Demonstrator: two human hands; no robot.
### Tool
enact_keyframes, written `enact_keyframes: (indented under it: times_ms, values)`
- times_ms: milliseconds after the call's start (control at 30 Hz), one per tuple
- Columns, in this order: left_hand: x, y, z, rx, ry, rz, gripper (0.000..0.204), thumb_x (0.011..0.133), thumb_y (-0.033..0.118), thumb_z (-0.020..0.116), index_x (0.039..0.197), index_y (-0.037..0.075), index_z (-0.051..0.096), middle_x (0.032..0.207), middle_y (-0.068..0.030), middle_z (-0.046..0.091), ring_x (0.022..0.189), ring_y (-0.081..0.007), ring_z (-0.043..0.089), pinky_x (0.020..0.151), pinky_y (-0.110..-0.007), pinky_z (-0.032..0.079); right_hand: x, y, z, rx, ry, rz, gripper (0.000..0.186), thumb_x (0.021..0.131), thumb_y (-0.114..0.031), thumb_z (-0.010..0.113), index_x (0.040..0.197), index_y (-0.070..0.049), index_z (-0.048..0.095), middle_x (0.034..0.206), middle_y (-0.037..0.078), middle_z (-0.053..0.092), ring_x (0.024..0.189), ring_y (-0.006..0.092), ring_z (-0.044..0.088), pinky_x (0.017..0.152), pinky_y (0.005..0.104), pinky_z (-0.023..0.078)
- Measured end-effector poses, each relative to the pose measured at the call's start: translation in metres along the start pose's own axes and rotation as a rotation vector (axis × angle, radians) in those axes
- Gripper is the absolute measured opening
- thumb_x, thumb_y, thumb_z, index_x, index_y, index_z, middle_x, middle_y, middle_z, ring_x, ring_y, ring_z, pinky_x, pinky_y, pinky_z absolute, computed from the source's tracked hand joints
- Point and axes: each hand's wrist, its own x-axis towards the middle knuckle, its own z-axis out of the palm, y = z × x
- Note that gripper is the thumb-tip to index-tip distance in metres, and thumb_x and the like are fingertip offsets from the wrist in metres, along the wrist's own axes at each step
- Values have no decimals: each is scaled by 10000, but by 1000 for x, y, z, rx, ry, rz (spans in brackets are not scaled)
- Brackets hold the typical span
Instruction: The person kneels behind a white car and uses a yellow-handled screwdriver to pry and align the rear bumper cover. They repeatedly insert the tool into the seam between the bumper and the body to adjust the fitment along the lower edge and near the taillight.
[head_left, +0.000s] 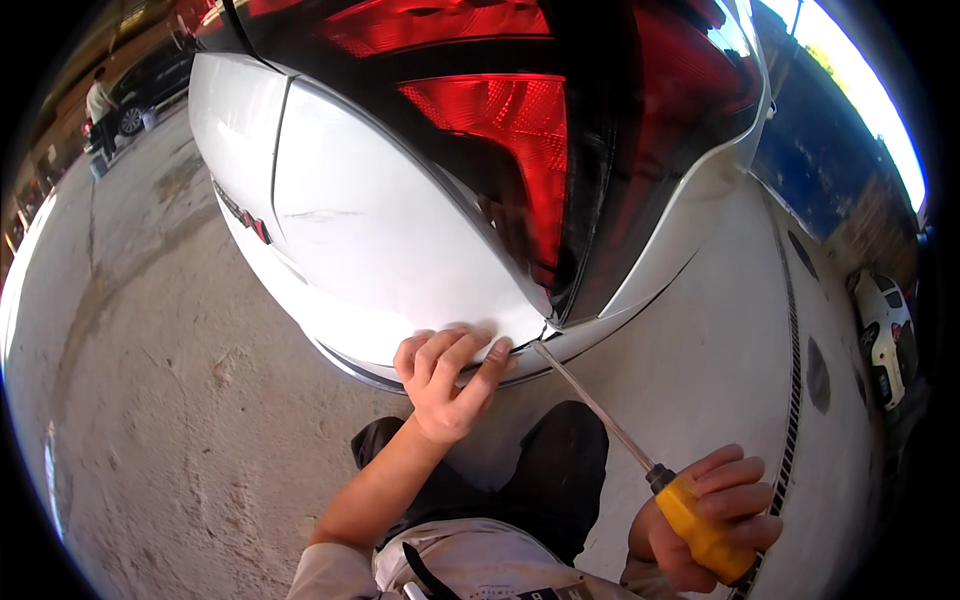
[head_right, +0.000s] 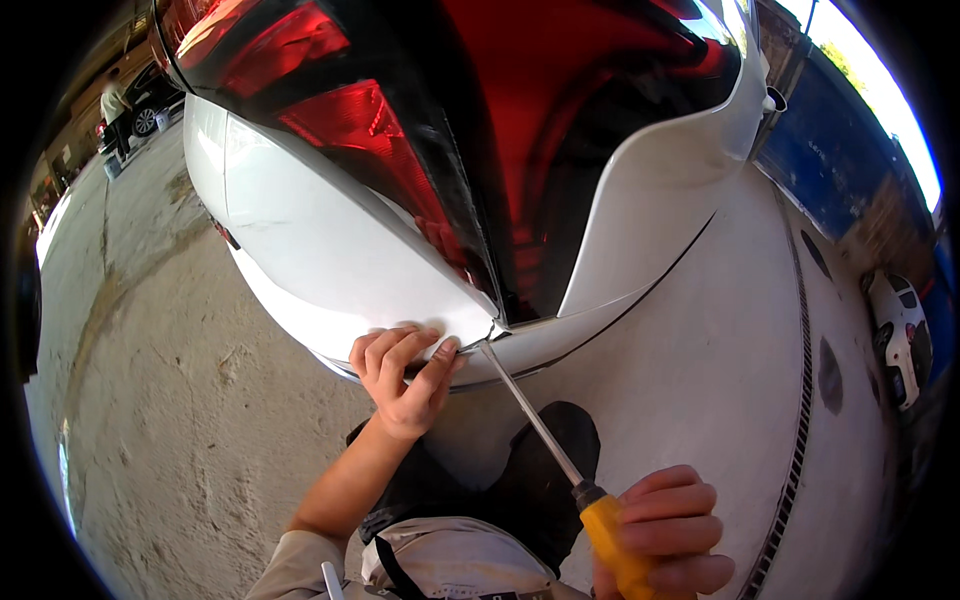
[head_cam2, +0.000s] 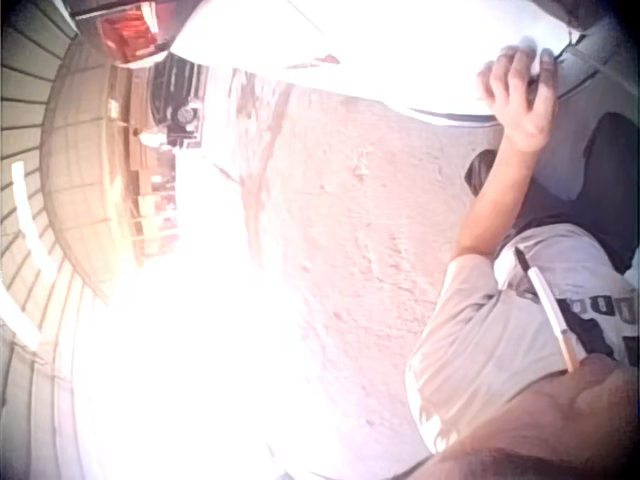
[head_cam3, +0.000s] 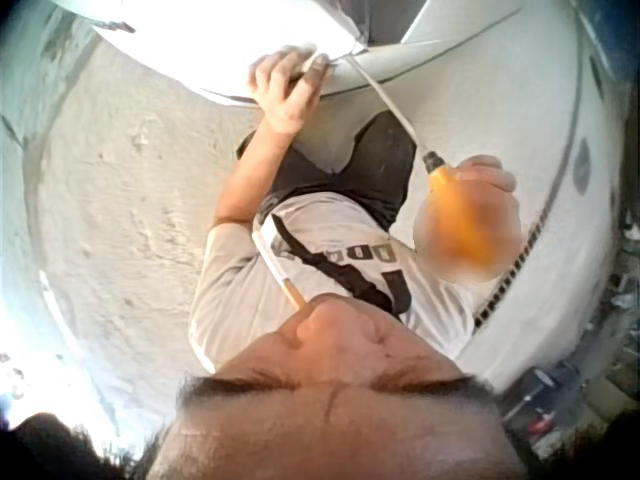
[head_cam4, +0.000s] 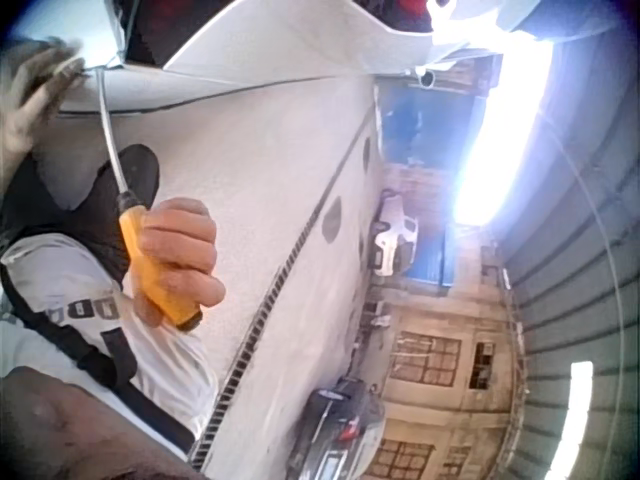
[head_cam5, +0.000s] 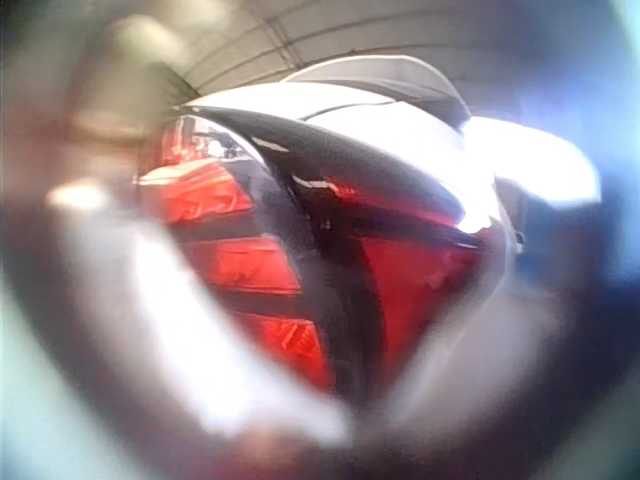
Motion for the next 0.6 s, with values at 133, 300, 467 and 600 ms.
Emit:
enact_keyframes:
  times_ms: [133,300,467,600]
  values:
    - [2,3,-3,-11,-14,-56,319,667,172,853,962,151,732,1031,-36,652,945,-229,610,831,-388,382,-18,28,-7,367,-113,-52,285,953,-421,582,918,-149,505,798,25,530,676,159,509,633,292,417]
    - [4,6,-2,-23,-29,-82,330,633,150,855,941,143,737,1018,-31,650,934,-227,612,838,-382,365,-54,62,-8,832,-119,7,368,939,-479,615,943,-139,474,913,47,593,751,161,540,658,289,414]
    - [4,8,-5,-36,-67,-126,317,639,124,849,934,130,735,1012,-33,647,937,-230,615,857,-388,358,-93,71,-5,852,87,423,398,946,-454,646,990,-74,539,969,127,646,711,220,636,699,311,547]
    - [5,10,-7,-51,-101,-177,296,649,119,850,919,145,734,1009,-26,641,936,-227,600,856,-382,348,-111,87,-11,965,-63,631,464,982,-497,567,1077,-44,566,1031,188,639,832,253,666,776,339,578]
